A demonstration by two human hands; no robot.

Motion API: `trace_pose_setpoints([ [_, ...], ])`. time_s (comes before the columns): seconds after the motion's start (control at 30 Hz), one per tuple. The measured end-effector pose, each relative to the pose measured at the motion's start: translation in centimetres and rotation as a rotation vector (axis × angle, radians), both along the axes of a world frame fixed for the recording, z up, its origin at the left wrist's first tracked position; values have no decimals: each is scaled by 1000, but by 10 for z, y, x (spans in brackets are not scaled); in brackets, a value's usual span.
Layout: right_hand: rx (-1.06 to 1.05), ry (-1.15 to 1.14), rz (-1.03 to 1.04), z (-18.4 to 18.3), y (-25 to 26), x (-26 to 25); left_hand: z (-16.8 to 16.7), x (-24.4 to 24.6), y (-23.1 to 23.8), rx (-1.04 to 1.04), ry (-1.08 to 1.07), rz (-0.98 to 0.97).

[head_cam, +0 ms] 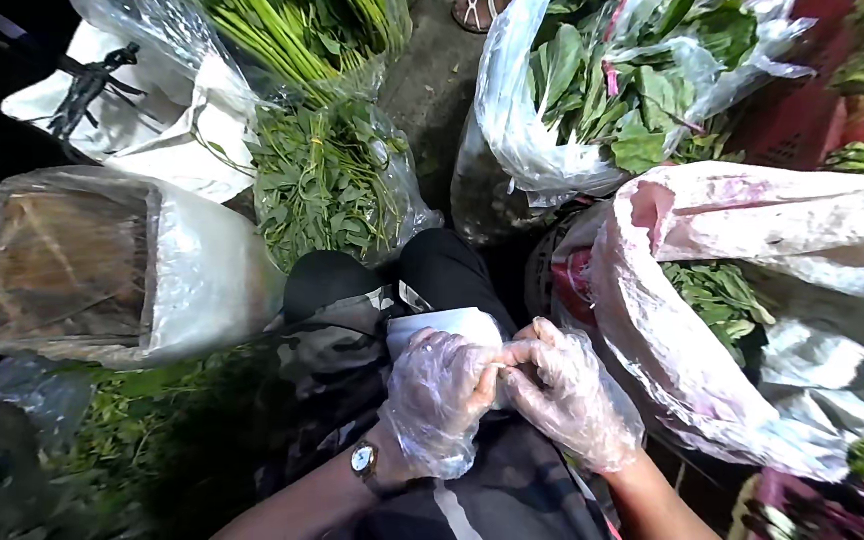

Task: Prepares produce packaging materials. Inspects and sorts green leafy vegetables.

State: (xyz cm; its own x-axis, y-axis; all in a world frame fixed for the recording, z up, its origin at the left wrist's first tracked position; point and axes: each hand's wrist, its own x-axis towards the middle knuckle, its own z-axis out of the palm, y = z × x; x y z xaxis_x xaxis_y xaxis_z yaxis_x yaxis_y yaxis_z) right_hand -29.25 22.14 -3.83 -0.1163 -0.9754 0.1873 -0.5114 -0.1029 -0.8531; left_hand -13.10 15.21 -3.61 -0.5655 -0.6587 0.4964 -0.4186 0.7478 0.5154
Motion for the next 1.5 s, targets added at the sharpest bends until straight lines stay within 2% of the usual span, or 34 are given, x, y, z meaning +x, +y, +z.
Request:
trace_pose_setpoints([
  [0.1, 47, 8, 62, 4, -1, -6, 0, 2, -3, -55, -57, -1],
  [0.17, 5, 22, 42, 2, 0, -7, 7, 4, -4, -39, -136, 2],
  [0.27, -128, 69, -20, -7, 0, -2, 17, 4, -8, 154, -229, -41],
  [0.37, -229, 115, -27, -14, -2, -2, 15, 1, -12, 338, -174, -61],
  [0.57, -198, 136, -90, -16, -2, -4, 4, 2, -14, 337, -71, -68],
  [0.7, -196, -2, -33, -21, 2, -5, 17, 3, -19, 319, -224, -111],
  [0.8, -253, 6, -82, -19, 4, -5, 27, -1, -20, 439, -275, -121],
  [0.93, -279, 56, -133, -18, 10, -7, 20, -3, -25, 709, -93, -130],
  [1.0, -304, 143, -98, -14, 12, -6, 14, -7, -21, 612, -23, -140],
  [1.07, -320, 130, -72, -12, 10, -7, 10, -8, -14, 453, -31, -151],
  [1.23, -209, -389, -12, -24, 0, -7, 3, -3, -13, 385, -23, -177],
  [1.33, -142, -537, -72, -22, -3, 2, 2, -1, -8, 331, -45, -113],
  [1.4, -138, -507, -120, -20, -2, 5, 5, -2, -5, 283, -82, -58],
  [1.5, -181, -193, -79, -16, 3, 1, 3, -3, -3, 256, -81, -2],
])
